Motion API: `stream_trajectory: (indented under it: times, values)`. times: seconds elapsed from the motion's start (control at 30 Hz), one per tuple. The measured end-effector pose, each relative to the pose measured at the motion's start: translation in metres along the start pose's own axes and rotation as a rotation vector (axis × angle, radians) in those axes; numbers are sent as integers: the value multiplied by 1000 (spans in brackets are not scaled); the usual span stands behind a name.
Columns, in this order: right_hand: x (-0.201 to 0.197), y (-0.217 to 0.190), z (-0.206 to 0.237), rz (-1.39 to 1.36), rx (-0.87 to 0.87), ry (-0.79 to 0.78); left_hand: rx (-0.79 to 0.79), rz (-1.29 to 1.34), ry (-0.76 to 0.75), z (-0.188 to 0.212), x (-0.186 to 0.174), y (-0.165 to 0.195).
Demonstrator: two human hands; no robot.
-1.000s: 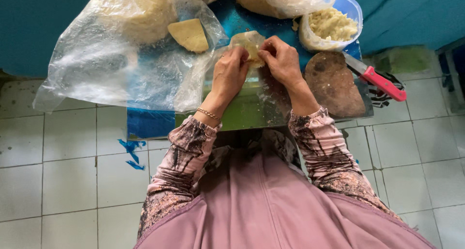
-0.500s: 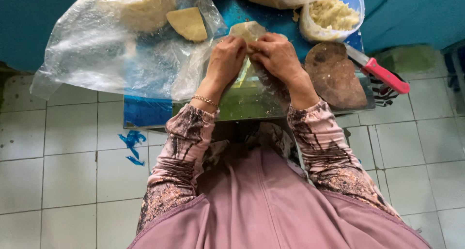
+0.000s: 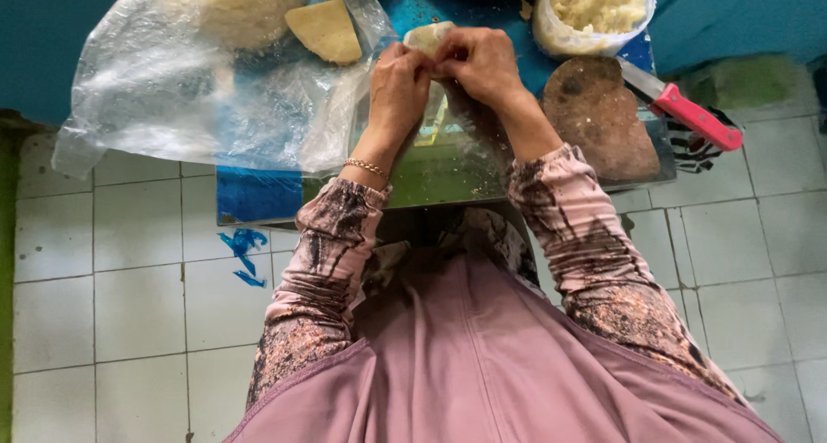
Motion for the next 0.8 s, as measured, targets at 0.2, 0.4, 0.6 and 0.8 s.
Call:
stream_trajectory:
  times: [0.2,0.4,0.6,0.8]
  values:
    - [-10,-8,18,87,-211,111,-52,45,-16,1,2,-9]
    - [-3,-6,1,151,-17,94,-198,132,19,-3,7,-13]
    - [-9,-10,26,185,-299,122,128,-45,-59,2,1,-3]
    - [-2,-1,13,214,-315,144,117,11,-101,-6,3,-8]
Point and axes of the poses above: each hand's wrist, its own z-axis away from the middle knuckle, its own x-axis out of the palm, y = z × x, the point moved 3 cm from there along -z, towards the middle knuckle, and after that the axes turned 14 degrees about x, right-handed, at the moved point
